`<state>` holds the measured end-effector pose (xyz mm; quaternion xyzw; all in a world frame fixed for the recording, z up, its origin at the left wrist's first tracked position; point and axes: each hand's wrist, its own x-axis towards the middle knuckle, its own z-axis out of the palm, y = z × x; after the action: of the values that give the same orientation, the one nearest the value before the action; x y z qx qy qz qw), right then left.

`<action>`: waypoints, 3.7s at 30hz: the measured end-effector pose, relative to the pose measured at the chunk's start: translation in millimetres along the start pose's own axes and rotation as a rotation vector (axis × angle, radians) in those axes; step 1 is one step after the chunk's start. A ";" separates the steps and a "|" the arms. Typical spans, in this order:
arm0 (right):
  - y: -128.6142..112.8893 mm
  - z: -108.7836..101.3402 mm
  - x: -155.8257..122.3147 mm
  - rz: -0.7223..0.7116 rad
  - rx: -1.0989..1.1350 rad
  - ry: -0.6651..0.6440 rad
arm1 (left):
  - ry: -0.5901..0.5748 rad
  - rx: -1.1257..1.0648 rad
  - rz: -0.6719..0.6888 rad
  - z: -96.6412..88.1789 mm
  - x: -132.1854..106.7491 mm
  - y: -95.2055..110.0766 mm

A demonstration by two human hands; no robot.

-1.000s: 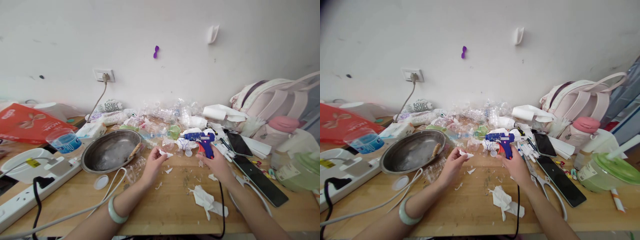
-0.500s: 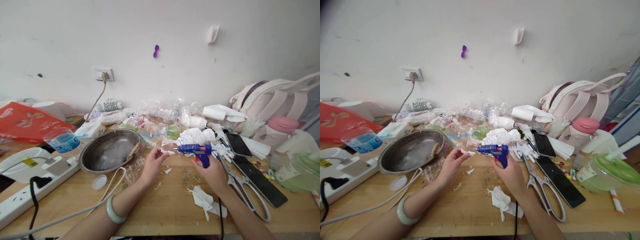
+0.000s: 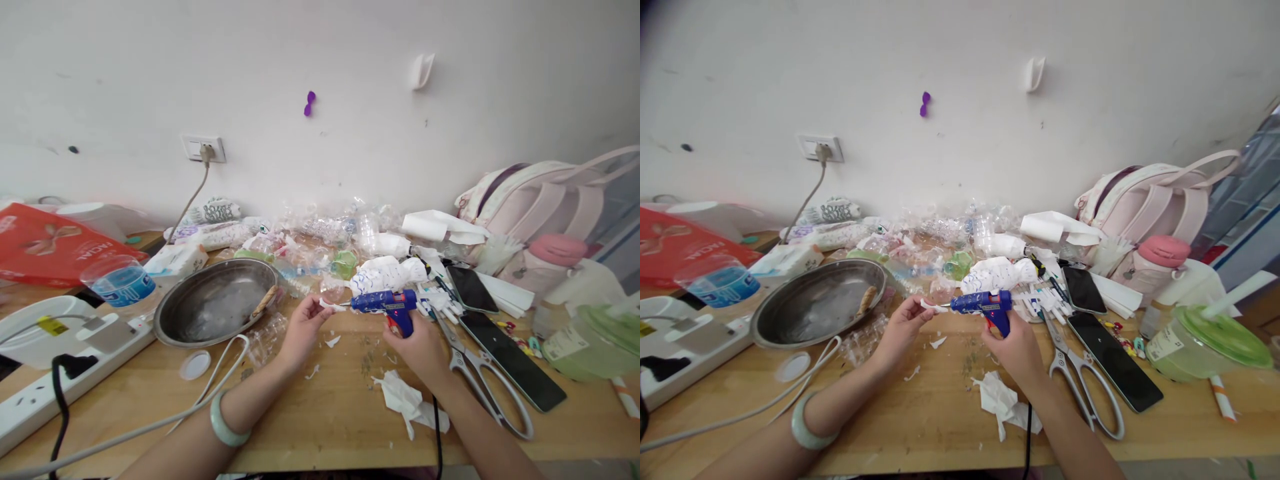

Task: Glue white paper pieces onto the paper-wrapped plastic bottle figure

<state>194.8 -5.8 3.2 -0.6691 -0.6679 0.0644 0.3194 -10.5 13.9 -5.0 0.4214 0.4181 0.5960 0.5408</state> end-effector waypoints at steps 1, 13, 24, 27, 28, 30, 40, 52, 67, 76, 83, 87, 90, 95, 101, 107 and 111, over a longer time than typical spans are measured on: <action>-0.1 0.0 -0.3 -0.003 0.003 -0.006 | -0.001 0.000 -0.002 -0.1 -0.1 -0.1; 3.4 5.3 0.3 -0.027 0.062 0.020 | -0.003 -0.012 -0.023 0.8 -0.7 -0.4; 6.0 7.3 0.4 -0.028 0.057 0.022 | -0.007 -0.025 -0.032 0.4 -1.6 -1.5; 5.4 6.8 0.3 -0.027 0.051 0.024 | -0.012 -0.029 -0.031 0.3 -1.5 -2.2; 5.2 6.5 0.2 -0.027 0.051 0.021 | -0.011 -0.032 -0.032 0.3 -1.5 -2.3; 5.0 6.0 0.2 -0.028 0.050 0.012 | -0.004 -0.037 -0.034 0.4 -1.5 -2.4; 4.9 5.3 1.0 -0.015 0.013 0.020 | 0.010 -0.054 -0.020 -1.5 0.5 -6.5; 4.4 3.4 1.3 0.032 -0.001 -0.004 | 0.043 -0.063 -0.017 -2.1 -0.7 -3.3; 4.3 3.2 2.0 0.023 -0.072 0.011 | 0.067 -0.102 0.012 -1.2 -1.7 -0.8; -3.2 -4.1 7.5 0.175 0.189 -0.077 | 0.033 -0.095 -0.024 -1.2 -2.4 -7.8; 3.2 4.4 5.9 0.124 0.327 -0.139 | 0.011 -0.031 -0.006 -1.8 -2.4 -7.9; 3.2 6.7 5.2 0.113 0.308 -0.130 | 0.002 -0.027 -0.024 1.2 -4.4 -2.2; 2.8 6.6 5.0 0.107 0.313 -0.133 | -0.003 -0.047 -0.034 3.4 -5.8 1.3; 2.3 5.8 4.5 0.108 0.319 -0.153 | -0.002 -0.042 0.000 2.3 -5.0 -0.3; 2.6 6.3 4.0 0.090 0.331 -0.167 | 0.026 0.016 0.036 -1.3 -1.0 -4.1; 1.5 6.1 3.3 0.083 0.330 -0.168 | 0.027 0.011 0.029 -1.0 -1.4 -2.9; 0.9 6.6 3.0 0.086 0.335 -0.182 | 0.012 0.000 0.023 -0.1 -2.4 -2.3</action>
<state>192.5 -0.7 -1.4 -0.6259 -0.6449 0.2484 0.3615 -9.8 11.7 -7.3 0.4227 0.4163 0.6047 0.5314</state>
